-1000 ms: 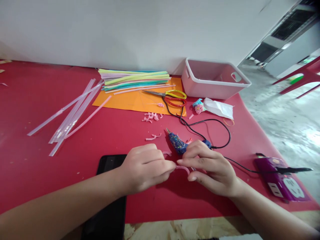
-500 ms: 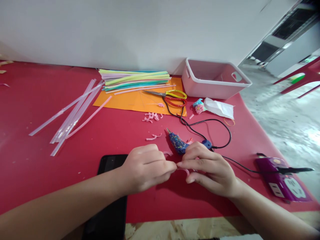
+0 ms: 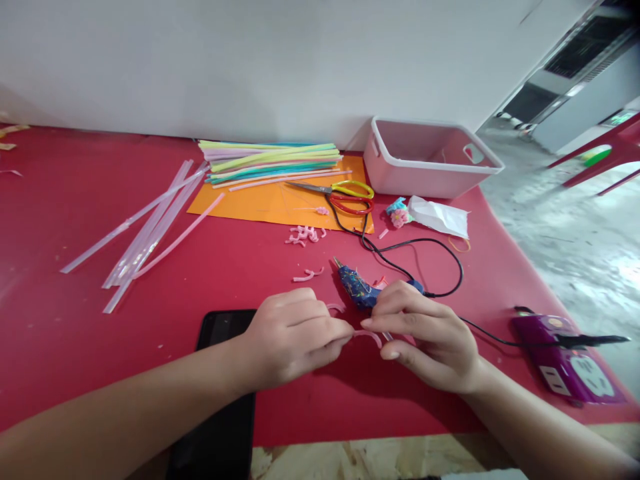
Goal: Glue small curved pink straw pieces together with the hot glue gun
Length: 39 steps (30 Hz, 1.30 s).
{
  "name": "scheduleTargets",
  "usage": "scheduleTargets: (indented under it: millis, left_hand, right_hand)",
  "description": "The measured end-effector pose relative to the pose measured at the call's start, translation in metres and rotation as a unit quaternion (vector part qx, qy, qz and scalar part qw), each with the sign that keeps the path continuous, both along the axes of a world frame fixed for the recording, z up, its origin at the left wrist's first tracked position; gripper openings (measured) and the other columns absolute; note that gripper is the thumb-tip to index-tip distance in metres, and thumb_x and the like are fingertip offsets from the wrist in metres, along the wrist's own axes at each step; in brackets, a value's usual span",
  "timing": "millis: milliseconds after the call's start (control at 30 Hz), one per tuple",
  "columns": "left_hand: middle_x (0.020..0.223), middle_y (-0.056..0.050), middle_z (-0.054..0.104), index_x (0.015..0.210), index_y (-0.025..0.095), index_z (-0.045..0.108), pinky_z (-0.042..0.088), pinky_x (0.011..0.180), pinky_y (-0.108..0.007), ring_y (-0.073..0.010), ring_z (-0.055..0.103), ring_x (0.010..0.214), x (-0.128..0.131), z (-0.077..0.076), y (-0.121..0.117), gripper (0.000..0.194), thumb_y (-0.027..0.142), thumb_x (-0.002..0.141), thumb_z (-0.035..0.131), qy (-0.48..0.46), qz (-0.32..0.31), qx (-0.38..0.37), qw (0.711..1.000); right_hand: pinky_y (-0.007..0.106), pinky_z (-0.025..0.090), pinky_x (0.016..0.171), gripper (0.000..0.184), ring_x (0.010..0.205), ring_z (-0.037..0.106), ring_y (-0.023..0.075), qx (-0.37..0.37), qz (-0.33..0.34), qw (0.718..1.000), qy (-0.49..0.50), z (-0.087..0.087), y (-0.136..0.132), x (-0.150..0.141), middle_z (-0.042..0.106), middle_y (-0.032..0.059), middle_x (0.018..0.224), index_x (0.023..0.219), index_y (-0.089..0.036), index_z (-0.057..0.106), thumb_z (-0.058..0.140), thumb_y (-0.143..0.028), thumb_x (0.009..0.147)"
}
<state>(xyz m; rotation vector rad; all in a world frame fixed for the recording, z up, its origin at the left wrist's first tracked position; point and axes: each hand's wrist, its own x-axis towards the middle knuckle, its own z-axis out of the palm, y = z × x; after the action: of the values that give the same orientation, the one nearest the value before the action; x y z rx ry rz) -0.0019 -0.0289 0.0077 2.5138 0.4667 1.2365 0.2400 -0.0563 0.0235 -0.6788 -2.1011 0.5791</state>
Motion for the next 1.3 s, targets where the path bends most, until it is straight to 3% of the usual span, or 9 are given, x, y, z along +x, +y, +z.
scheduleTargets:
  millis: [300,533,633,733,933,1000,1067,1200,1300]
  left_hand:
    - [0.071,-0.002,0.069,0.096,0.017,0.069,0.048,0.063,-0.026,-0.0135,0.058,0.061,0.001,-0.003,0.001,0.006,0.016,0.095,0.064,-0.005,-0.003,-0.016,1.000]
    - [0.072,0.000,0.067,0.091,0.018,0.068,0.045,0.066,-0.025,-0.0129,0.057,0.065,-0.006,0.001,0.017,0.009,0.021,0.097,0.063,0.046,0.140,-0.090,0.985]
    - [0.082,-0.003,0.072,0.090,0.018,0.069,0.047,0.074,-0.028,-0.0166,0.063,0.077,-0.015,0.004,0.032,0.014,0.023,0.098,0.059,0.157,0.212,-0.103,0.959]
    - [0.092,-0.006,0.074,0.091,0.018,0.072,0.047,0.077,-0.031,-0.0223,0.065,0.090,-0.024,0.005,0.046,0.018,0.026,0.098,0.057,0.275,0.282,-0.102,0.914]
    - [0.096,-0.008,0.076,0.092,0.018,0.075,0.048,0.072,-0.035,-0.0280,0.066,0.091,-0.029,0.008,0.049,0.022,0.023,0.099,0.056,0.345,0.287,-0.104,0.888]
    - [0.098,-0.009,0.077,0.094,0.018,0.077,0.049,0.072,-0.037,-0.0301,0.067,0.094,-0.029,0.012,0.046,0.023,0.023,0.099,0.055,0.367,0.285,-0.104,0.880]
    - [0.102,-0.008,0.077,0.098,0.021,0.077,0.052,0.075,-0.039,-0.0315,0.068,0.098,-0.029,0.019,0.042,0.024,0.022,0.100,0.053,0.420,0.291,-0.111,0.853]
    - [0.115,-0.012,0.076,0.110,0.018,0.076,0.055,0.081,-0.042,-0.0330,0.069,0.107,-0.029,0.033,0.036,0.034,0.006,0.096,0.047,0.475,0.293,-0.111,0.822]
    - [0.117,-0.016,0.075,0.115,0.013,0.073,0.056,0.085,-0.047,-0.0363,0.068,0.108,-0.026,0.039,0.030,0.032,0.010,0.097,0.047,0.471,0.302,-0.092,0.824]
  right_hand:
    - [0.035,0.057,0.073,0.020,0.078,0.067,0.0177,0.016,-0.018,1.000,-0.005,-0.003,-0.001,-0.004,0.071,0.0069,0.085,0.111,-0.017,0.074,0.068,-0.029,0.096]
    - [0.037,0.055,0.074,0.013,0.078,0.067,0.0201,0.027,-0.131,0.991,0.016,-0.008,0.000,0.003,0.073,0.0068,0.084,0.106,-0.019,0.073,0.065,-0.020,0.096]
    - [0.035,0.055,0.073,0.013,0.077,0.066,0.0194,0.035,-0.149,0.988,0.017,-0.008,0.001,0.005,0.071,0.0062,0.082,0.103,-0.019,0.073,0.065,-0.014,0.093]
    - [0.035,0.055,0.073,0.016,0.077,0.066,0.0197,0.044,-0.154,0.987,0.012,-0.008,0.001,0.005,0.071,0.0063,0.082,0.103,-0.018,0.073,0.063,-0.011,0.092]
    - [0.036,0.055,0.073,0.018,0.076,0.066,0.0191,0.075,-0.152,0.986,-0.006,-0.007,0.002,0.005,0.072,0.0067,0.082,0.102,-0.017,0.072,0.063,-0.006,0.090]
    - [0.035,0.055,0.072,0.017,0.074,0.066,0.0188,0.085,-0.157,0.984,-0.009,-0.006,0.003,0.005,0.072,0.0066,0.081,0.100,-0.017,0.072,0.063,-0.006,0.090]
    - [0.036,0.054,0.071,0.017,0.073,0.066,0.0189,0.093,-0.165,0.982,-0.010,-0.006,0.004,0.005,0.072,0.0063,0.081,0.098,-0.018,0.071,0.062,-0.006,0.090]
    - [0.036,0.054,0.071,0.018,0.073,0.066,0.0193,0.111,-0.169,0.979,-0.014,-0.007,0.006,0.009,0.073,0.0061,0.081,0.097,-0.019,0.070,0.063,-0.005,0.089]
    - [0.037,0.053,0.073,0.018,0.075,0.065,0.0196,0.110,-0.176,0.977,-0.041,-0.007,0.010,0.016,0.073,0.0064,0.084,0.098,-0.018,0.069,0.062,-0.004,0.088]
